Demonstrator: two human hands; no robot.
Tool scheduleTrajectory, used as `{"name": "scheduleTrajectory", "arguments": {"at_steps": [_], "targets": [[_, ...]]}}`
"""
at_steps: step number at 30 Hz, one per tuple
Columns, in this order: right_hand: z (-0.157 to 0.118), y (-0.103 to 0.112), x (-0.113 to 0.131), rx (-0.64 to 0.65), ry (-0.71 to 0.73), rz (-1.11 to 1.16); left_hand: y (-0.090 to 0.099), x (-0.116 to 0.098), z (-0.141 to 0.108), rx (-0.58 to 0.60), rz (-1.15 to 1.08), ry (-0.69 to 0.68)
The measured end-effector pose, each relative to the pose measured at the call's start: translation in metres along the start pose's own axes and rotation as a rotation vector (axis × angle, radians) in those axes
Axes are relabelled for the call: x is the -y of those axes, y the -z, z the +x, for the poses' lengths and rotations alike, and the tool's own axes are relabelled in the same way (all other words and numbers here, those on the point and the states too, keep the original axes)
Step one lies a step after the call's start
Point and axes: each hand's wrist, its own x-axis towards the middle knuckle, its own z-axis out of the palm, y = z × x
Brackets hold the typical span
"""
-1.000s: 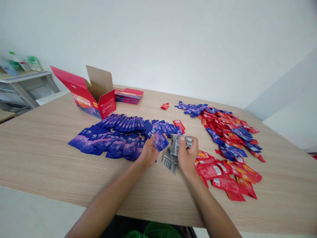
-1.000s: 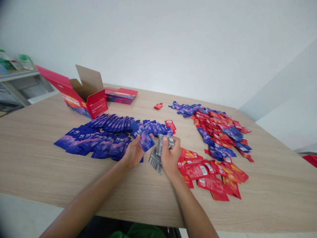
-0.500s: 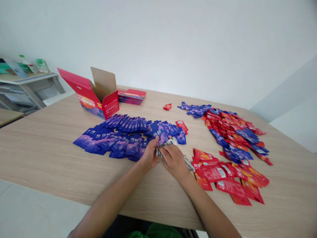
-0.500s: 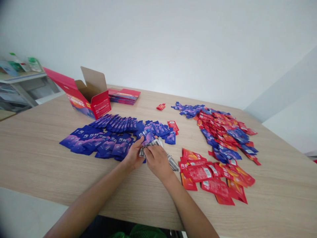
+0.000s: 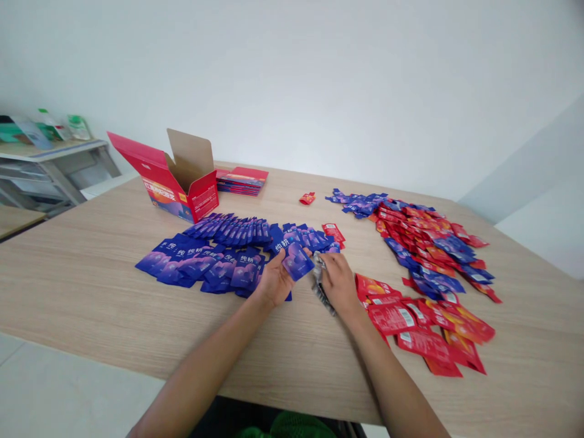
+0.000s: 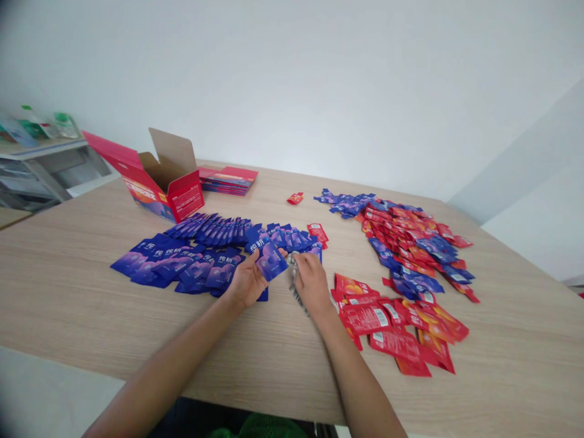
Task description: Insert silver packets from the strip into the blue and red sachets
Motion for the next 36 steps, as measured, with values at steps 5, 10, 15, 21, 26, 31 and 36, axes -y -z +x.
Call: {"name": "scheduleTrajectory", "arguments": {"at_steps": [5, 10, 15, 21, 26, 31, 36], "targets": [[0.003, 0.006, 0.007, -0.204, -0.145, -0.018, -0.002, 0.001, -0.003, -0.007, 0.071, -0.069], [-0.002, 0.002, 0.048, -0.035, 0.135, -0.145, 0.001, 0.004, -0.004, 0.023, 0.105, -0.054], [-0.002, -0.002, 0.046, 0.086, 0.24, -0.224, 0.002, 0.007, -0.005, 0.07, 0.125, -0.056], [0.006, 0.011, 0.007, -0.032, -0.207, -0.052, -0.005, 0.001, -0.007, 0.071, 0.179, -0.001], [0.017, 0.029, -0.008, -0.188, -0.678, 0.417, 0.0, -0.02, -0.002, 0.023, 0.292, -0.266], [0.018, 0.044, -0.014, 0.192, -0.979, 1.048, 0.011, -0.04, 0.009, -0.078, 0.335, -0.309], [0.007, 0.035, -0.001, 0.781, -0.95, 1.215, 0.014, -0.046, 0.011, -0.104, 0.336, -0.299]]}}
